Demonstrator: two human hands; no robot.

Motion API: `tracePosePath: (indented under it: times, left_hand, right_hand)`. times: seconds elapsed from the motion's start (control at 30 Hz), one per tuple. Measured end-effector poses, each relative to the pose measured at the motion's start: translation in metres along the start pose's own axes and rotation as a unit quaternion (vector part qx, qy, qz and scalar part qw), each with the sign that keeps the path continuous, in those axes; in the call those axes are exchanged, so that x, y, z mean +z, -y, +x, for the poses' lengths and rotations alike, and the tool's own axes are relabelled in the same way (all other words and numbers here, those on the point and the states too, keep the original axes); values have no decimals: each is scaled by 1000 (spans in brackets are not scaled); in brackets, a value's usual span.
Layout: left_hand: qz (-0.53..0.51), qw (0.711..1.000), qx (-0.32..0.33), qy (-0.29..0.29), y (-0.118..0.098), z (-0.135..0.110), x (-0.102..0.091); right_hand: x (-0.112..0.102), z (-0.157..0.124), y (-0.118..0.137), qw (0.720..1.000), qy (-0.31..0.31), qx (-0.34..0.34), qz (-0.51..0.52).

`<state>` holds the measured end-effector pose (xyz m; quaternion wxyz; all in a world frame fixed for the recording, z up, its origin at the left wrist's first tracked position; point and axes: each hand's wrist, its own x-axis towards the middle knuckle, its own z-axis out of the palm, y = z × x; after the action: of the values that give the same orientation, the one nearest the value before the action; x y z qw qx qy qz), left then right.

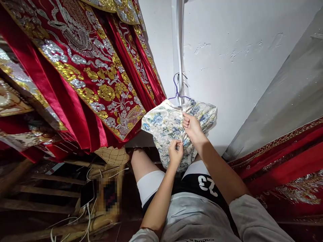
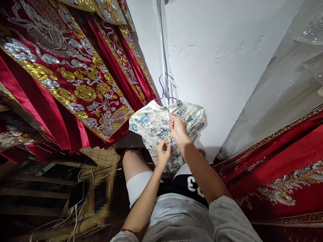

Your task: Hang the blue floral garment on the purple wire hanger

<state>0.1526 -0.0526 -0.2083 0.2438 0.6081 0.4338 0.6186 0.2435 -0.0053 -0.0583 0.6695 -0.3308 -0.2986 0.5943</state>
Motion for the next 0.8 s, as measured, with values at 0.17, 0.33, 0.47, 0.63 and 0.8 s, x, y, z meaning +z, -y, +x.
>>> tracePosePath:
  times: [0.17,0.33,0.47,0.63,0.8]
  left_hand:
    - [0,1000,0,15,8,-4,0]
    - [3,995,101,-3,-35,42,-12]
    - [28,975,217,-42,-88,105,-23]
    - [139,944,289,70,-113,144,-22]
    - [103,957,267,-47,-116,146,-43]
  right_hand:
    - [12,2,18,999,6,-34,-3]
    - [11,-11,23,992,3,-121,-34]
    - [9,-20,17,976,-6,-207,-73]
    - [-7,-5,-2,961,-6,-248,-120]
    - [-44,6,-53,978,-71,-131,-145]
